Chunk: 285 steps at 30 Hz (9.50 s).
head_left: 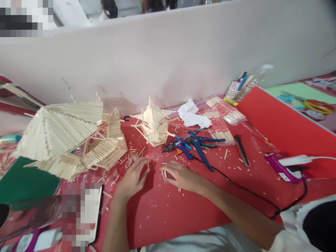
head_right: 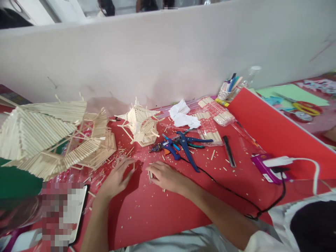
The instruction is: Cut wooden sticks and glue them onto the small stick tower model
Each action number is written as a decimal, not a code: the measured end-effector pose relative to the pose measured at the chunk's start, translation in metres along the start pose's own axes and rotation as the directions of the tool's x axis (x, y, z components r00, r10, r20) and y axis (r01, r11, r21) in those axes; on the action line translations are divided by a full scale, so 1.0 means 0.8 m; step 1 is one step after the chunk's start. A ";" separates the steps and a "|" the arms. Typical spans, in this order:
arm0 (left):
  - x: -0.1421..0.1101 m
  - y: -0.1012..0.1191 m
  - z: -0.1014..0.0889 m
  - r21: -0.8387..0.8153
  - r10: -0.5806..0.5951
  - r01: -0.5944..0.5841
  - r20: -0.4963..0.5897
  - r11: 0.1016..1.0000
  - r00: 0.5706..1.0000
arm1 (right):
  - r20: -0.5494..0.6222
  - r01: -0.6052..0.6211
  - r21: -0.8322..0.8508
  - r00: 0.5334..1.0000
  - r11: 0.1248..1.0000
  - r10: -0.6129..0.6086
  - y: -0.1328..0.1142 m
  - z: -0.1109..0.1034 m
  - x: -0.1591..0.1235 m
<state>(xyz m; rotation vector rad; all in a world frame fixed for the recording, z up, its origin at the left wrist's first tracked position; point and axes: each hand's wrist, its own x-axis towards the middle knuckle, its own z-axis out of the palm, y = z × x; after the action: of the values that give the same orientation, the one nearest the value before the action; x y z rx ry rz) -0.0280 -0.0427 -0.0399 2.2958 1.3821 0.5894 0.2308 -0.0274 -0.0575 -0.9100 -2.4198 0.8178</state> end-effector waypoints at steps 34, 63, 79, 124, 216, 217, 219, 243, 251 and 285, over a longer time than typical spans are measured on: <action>0.002 0.017 0.012 0.300 0.219 -0.283 0.230 0.911 0.948 | 0.051 -0.005 -0.081 0.999 0.997 0.009 -0.003 -0.022 -0.008; -0.003 0.030 -0.007 0.295 0.193 -0.268 0.259 0.917 0.946 | 0.055 0.019 -0.111 0.998 0.994 -0.013 0.003 -0.023 -0.009; -0.004 0.028 0.002 0.255 0.190 -0.282 0.333 0.925 0.924 | 0.064 0.000 -0.090 0.998 0.996 0.006 -0.001 -0.029 -0.010; -0.064 0.036 0.034 0.455 0.054 -0.125 0.164 0.882 0.985 | 0.072 0.021 -0.067 0.997 0.998 -0.016 0.006 -0.028 -0.010; -0.008 0.031 0.045 0.013 0.153 -0.154 -0.175 0.988 0.973 | -0.021 -0.134 0.830 0.962 0.541 0.272 0.001 0.018 0.023; -0.008 0.030 0.046 -0.011 0.143 -0.148 -0.191 0.989 0.971 | -0.021 -0.133 0.828 0.963 0.545 0.268 0.001 0.018 0.023; -0.007 0.029 0.048 -0.100 0.108 -0.132 -0.220 0.986 0.969 | -0.026 -0.138 0.813 0.962 0.566 0.273 0.000 0.018 0.022; 0.001 0.005 0.029 -0.489 -0.355 0.109 -0.444 0.865 0.823 | -0.084 -0.111 0.683 0.970 0.722 0.229 -0.007 0.009 0.017; -0.020 -0.046 -0.010 -0.100 -0.401 0.427 -0.583 0.899 0.706 | -0.090 -0.096 0.653 0.975 0.751 0.203 -0.001 0.013 0.016; -0.002 0.018 0.043 -0.064 0.123 -0.121 0.027 0.991 0.992 | -0.151 -0.161 0.267 0.967 0.950 0.206 0.004 0.000 0.014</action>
<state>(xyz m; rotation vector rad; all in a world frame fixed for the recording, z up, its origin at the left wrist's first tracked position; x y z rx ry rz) -0.0003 -0.0545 -0.0611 2.3415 1.1991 0.6228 0.2247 -0.0175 -0.0578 -1.0684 -2.0434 1.0383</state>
